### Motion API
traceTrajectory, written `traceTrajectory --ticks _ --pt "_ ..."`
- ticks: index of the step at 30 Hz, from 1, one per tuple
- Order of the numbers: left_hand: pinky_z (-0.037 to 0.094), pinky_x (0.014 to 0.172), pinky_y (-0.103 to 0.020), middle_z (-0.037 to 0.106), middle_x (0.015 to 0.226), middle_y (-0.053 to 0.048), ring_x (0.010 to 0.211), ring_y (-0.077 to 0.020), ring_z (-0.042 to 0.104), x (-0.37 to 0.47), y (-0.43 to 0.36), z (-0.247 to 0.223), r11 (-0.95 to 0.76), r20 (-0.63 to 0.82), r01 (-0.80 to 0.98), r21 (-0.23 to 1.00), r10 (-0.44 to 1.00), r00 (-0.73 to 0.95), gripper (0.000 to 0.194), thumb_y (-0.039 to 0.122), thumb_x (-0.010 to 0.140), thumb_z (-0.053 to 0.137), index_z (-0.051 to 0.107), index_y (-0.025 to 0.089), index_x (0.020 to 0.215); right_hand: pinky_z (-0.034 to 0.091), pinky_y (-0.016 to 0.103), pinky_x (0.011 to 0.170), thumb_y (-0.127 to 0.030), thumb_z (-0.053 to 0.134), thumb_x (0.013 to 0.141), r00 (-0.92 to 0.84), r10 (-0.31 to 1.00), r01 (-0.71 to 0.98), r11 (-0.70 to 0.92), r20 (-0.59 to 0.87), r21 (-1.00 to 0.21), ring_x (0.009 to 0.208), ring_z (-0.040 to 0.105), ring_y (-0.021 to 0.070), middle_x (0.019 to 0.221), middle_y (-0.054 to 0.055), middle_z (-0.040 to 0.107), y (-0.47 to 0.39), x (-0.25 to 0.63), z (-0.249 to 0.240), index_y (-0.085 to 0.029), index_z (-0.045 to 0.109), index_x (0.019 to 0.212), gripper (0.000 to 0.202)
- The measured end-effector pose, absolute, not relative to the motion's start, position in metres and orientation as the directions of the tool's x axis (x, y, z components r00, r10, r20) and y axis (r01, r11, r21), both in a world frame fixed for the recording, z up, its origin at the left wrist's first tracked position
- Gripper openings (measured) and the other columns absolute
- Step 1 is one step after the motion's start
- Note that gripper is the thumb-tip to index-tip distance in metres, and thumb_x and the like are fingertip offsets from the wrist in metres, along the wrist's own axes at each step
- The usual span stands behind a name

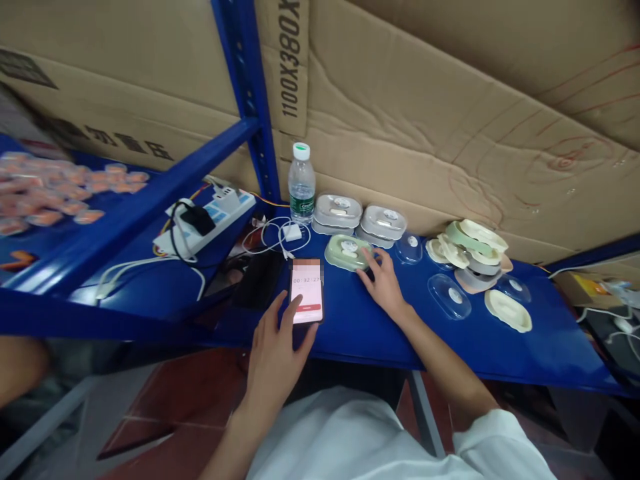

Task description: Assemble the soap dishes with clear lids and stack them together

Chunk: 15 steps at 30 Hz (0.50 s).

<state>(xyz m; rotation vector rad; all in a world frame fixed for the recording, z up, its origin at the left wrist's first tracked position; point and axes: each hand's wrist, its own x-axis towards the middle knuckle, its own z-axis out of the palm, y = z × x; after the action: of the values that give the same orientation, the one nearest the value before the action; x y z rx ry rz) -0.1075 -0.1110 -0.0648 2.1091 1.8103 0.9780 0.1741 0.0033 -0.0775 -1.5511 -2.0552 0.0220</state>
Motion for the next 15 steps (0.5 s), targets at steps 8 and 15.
traceTrajectory --ticks 8,15 --pt "0.059 0.102 -0.06 0.05 0.158 -0.019 0.135 -0.0417 0.06 -0.108 -0.115 -0.072 -0.234 0.379 0.81 0.538 0.925 0.015 0.052 0.043 0.102 0.065 0.052 0.026 0.149 0.039 0.052 0.129 -0.057 0.046 0.109 -0.28 0.92 0.815 0.378 0.273 -0.438 0.162 0.034 0.0296 0.176 0.013 0.029 0.008 0.185 -0.06 -0.03 0.017 0.173 0.075" --pt "0.06 0.1 -0.053 0.06 0.148 -0.016 0.126 -0.0357 0.066 -0.085 -0.1 -0.053 -0.446 0.538 0.727 0.523 0.834 0.125 0.038 0.03 0.102 0.067 0.061 0.025 0.139 0.041 0.06 0.122 -0.051 0.045 0.11 -0.034 0.947 0.991 0.073 0.319 -0.112 0.151 0.049 0.0358 0.164 0.019 0.049 -0.041 0.276 -0.051 -0.02 0.046 0.162 0.06"
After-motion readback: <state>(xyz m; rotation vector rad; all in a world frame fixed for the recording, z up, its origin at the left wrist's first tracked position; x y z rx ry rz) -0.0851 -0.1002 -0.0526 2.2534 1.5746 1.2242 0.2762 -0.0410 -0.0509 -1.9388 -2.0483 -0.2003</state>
